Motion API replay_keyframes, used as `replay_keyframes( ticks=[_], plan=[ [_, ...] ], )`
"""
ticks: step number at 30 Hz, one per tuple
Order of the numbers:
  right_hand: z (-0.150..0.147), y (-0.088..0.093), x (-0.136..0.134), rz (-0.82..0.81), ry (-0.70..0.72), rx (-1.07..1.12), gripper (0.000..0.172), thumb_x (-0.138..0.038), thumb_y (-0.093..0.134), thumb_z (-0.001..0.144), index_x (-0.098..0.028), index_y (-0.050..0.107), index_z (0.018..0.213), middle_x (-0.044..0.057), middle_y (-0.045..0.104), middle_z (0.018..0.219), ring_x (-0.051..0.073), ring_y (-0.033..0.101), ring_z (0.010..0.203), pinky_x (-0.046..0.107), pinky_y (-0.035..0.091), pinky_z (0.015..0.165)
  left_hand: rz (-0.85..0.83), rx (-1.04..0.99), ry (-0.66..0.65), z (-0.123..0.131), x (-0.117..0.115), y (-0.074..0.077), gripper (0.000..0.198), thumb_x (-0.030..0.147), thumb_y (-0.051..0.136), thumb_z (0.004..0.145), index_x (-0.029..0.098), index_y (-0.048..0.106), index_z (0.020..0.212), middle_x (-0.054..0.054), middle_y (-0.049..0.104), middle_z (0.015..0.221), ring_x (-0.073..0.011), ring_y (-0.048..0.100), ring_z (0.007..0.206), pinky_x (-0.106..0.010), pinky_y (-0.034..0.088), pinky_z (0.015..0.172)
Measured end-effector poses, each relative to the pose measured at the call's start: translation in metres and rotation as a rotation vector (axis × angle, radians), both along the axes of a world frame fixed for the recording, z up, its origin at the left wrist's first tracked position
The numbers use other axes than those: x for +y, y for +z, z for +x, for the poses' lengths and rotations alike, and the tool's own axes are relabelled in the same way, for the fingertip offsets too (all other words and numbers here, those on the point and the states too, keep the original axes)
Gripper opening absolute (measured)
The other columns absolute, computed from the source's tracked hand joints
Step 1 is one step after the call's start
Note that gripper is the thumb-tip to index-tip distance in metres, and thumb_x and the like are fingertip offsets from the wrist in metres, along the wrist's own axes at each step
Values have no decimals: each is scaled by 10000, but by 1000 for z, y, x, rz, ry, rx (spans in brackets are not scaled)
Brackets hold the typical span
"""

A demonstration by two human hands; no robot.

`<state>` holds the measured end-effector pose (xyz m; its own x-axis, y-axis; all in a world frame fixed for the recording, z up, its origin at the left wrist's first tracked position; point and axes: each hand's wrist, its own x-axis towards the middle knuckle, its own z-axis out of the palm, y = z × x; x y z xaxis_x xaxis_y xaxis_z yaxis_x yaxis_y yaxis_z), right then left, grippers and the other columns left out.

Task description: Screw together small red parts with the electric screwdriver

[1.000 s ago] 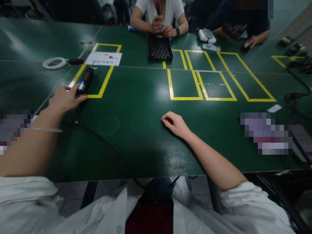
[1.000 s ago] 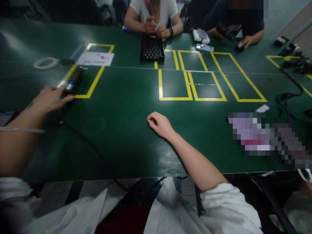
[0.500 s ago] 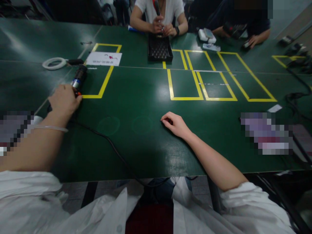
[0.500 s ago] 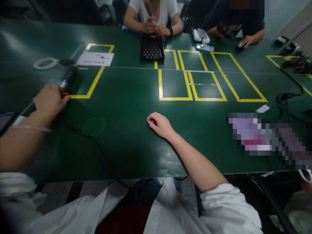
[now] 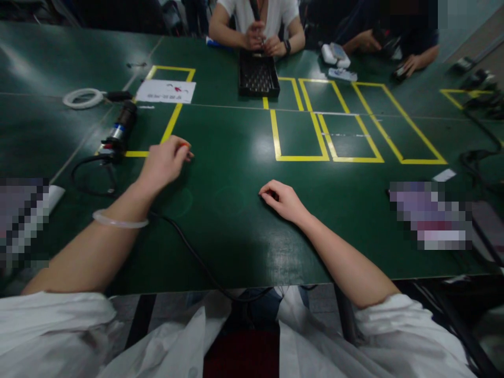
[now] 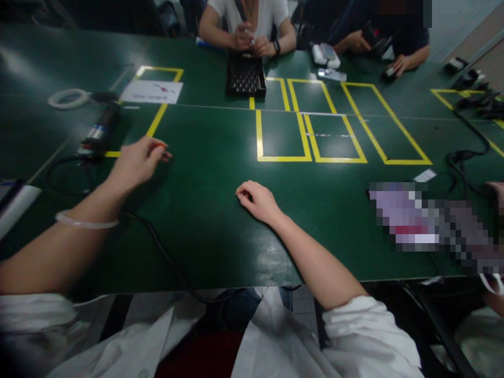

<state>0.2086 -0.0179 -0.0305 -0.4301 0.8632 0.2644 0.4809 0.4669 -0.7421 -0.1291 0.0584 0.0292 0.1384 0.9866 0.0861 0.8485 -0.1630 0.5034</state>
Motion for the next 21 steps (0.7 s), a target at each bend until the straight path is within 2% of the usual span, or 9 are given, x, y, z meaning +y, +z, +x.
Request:
replay_keyframes(
  ticks=[2,3,5,7,10,13,16,18,21],
  plan=[
    [0,1,-1,-28,-3,31,88,-211,558,922,-192,642,910,32,646,875,145,565,746,271,424,680,-113,-259,-139,44,-16,-2,400,336,424,995,76,583,1254,-77,646,909,-151,598,804,-290,471,797],
    [0,1,-1,-54,-2,60,85,-224,565,922,-192,643,919,26,646,863,139,563,732,267,425,672,-196,-379,-226,64,-26,-3,430,350,445,984,81,573,1295,-68,637,871,-149,593,764,-280,478,752],
    [0,2,-2,-138,20,155,104,-264,594,914,-193,638,974,15,646,843,129,560,705,260,431,656,-331,-551,-351,95,-44,-4,527,376,473,974,101,494,1423,-41,612,807,-140,570,703,-263,472,691],
    [-2,2,-3,-235,64,272,218,-316,644,889,-196,610,1067,7,653,847,121,558,681,254,438,635,-447,-651,-439,114,-59,-8,625,392,499,969,112,392,1518,-13,580,743,-129,544,659,-248,450,649],
    [-6,2,-5,-305,129,363,346,-366,701,847,-204,567,1122,5,658,862,117,557,668,252,450,620,-543,-720,-522,125,-69,-18,731,401,550,949,91,307,1565,21,530,655,-120,506,604,-235,407,603],
    [-8,2,-7,-292,140,347,259,-368,680,862,-203,578,1034,-6,632,807,116,540,649,256,455,619,-554,-767,-532,125,-68,-29,750,428,562,949,88,305,1566,15,549,660,-122,519,605,-239,411,606],
    [-9,4,-8,-263,112,326,204,-350,666,869,-202,583,982,-17,604,770,112,523,625,254,446,601,-550,-836,-463,124,-66,-37,672,453,522,969,106,372,1525,-20,605,739,-140,590,664,-262,470,654],
    [-8,6,-8,-223,87,312,183,-327,671,861,-202,583,962,-18,599,769,111,520,618,255,444,595,-556,-876,-410,124,-65,-40,572,456,512,972,111,465,1427,-36,624,776,-146,619,693,-272,499,678],
    [-7,7,-8,-151,49,275,148,-291,665,857,-204,592,953,-15,596,766,115,519,618,262,448,598,-558,-897,-378,124,-65,-42,412,463,534,962,112,562,1176,-48,638,787,-139,621,690,-273,515,688]
  ],
)
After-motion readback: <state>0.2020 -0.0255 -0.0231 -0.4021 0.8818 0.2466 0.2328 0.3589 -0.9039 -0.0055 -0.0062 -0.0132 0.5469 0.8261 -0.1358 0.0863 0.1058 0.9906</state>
